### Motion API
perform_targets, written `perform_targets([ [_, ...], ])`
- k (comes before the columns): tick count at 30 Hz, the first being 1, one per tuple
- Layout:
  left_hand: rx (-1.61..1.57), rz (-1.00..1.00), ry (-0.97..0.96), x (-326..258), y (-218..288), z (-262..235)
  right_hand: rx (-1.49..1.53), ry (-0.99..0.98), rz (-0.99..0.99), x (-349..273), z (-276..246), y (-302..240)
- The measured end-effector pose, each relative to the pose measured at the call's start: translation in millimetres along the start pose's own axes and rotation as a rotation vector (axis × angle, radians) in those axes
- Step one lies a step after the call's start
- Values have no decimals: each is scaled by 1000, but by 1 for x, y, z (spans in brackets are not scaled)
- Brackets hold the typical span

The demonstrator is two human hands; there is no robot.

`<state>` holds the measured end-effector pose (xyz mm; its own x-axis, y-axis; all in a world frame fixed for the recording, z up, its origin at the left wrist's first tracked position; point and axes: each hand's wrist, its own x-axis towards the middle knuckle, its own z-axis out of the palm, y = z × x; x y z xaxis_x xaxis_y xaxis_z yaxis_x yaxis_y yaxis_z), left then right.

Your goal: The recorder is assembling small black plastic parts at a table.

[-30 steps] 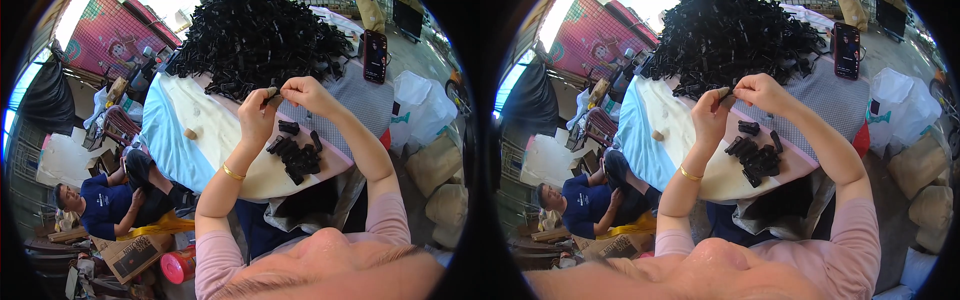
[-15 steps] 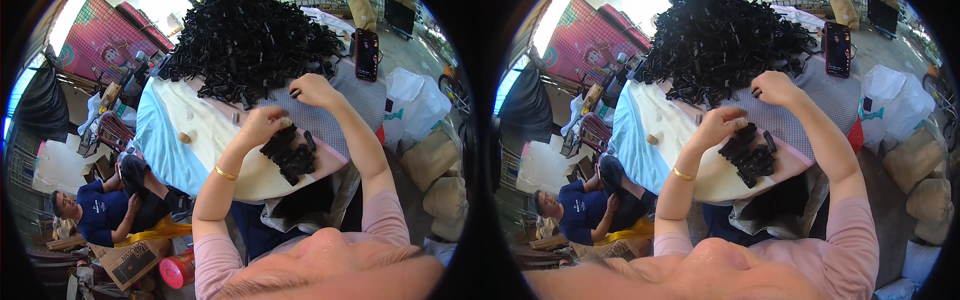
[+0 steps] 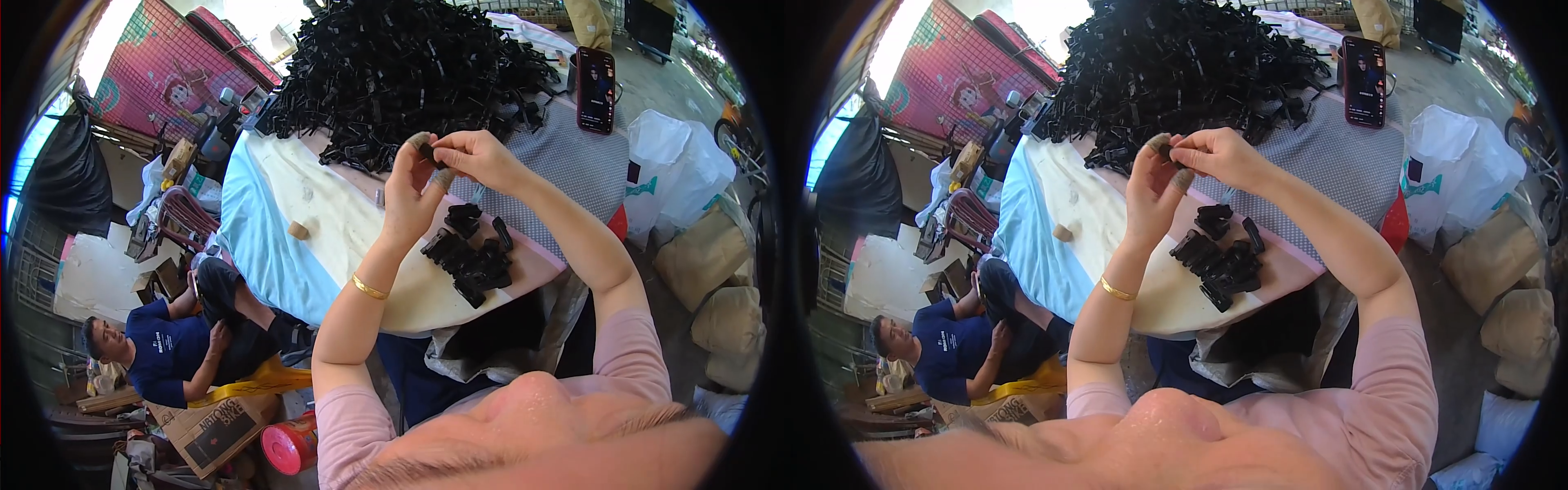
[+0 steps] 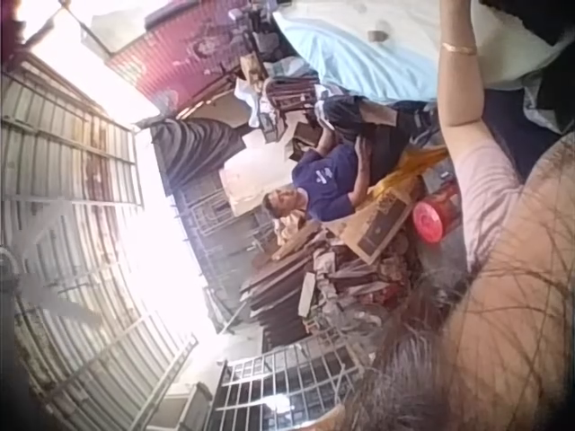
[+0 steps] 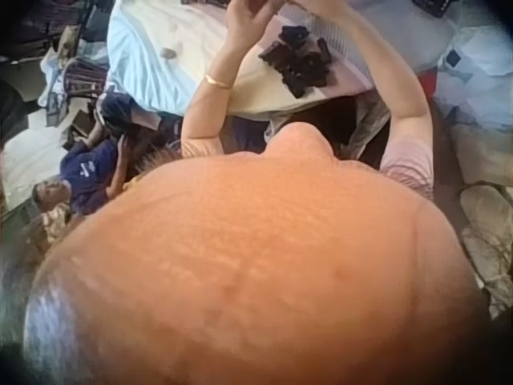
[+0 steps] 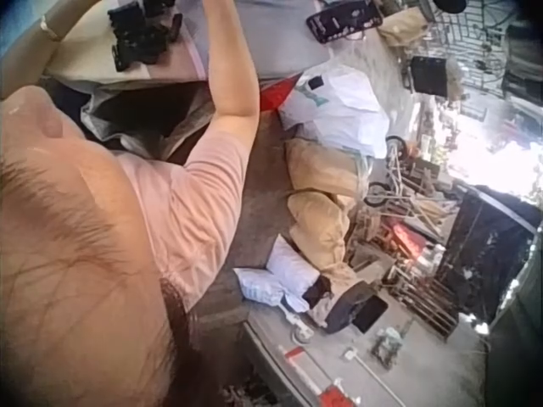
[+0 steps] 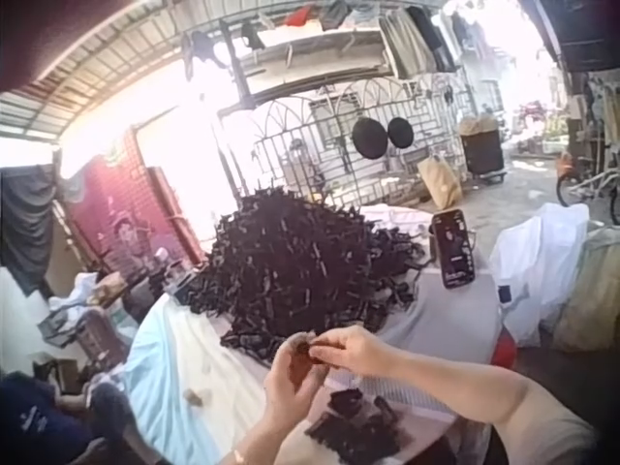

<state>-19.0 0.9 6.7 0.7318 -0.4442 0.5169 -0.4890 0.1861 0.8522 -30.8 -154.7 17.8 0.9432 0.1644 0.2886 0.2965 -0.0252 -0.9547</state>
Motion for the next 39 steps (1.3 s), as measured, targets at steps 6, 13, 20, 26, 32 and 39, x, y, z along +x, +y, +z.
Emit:
perform_targets([
  [6, -258, -119, 119, 6, 10, -6, -48, 106, -97, -4, -1, -5],
  [13, -50, -53, 75, 2, 5, -5, -80, 6, -100, -6, 2, -6],
  [20, -20, -22, 151, 1, 4, -3, 42, -12, 80, -8, 5, -13],
  [26, 268, 122, 240, -3, 8, 0, 61, 22, 68, -11, 12, -13],
  [32, 598, 24, 234, -1, 17, 1, -118, 189, -198, -4, 8, -7],
  [39, 310, -120, -119, 2, 24, -10, -230, 19, -172, -6, -9, -6],
])
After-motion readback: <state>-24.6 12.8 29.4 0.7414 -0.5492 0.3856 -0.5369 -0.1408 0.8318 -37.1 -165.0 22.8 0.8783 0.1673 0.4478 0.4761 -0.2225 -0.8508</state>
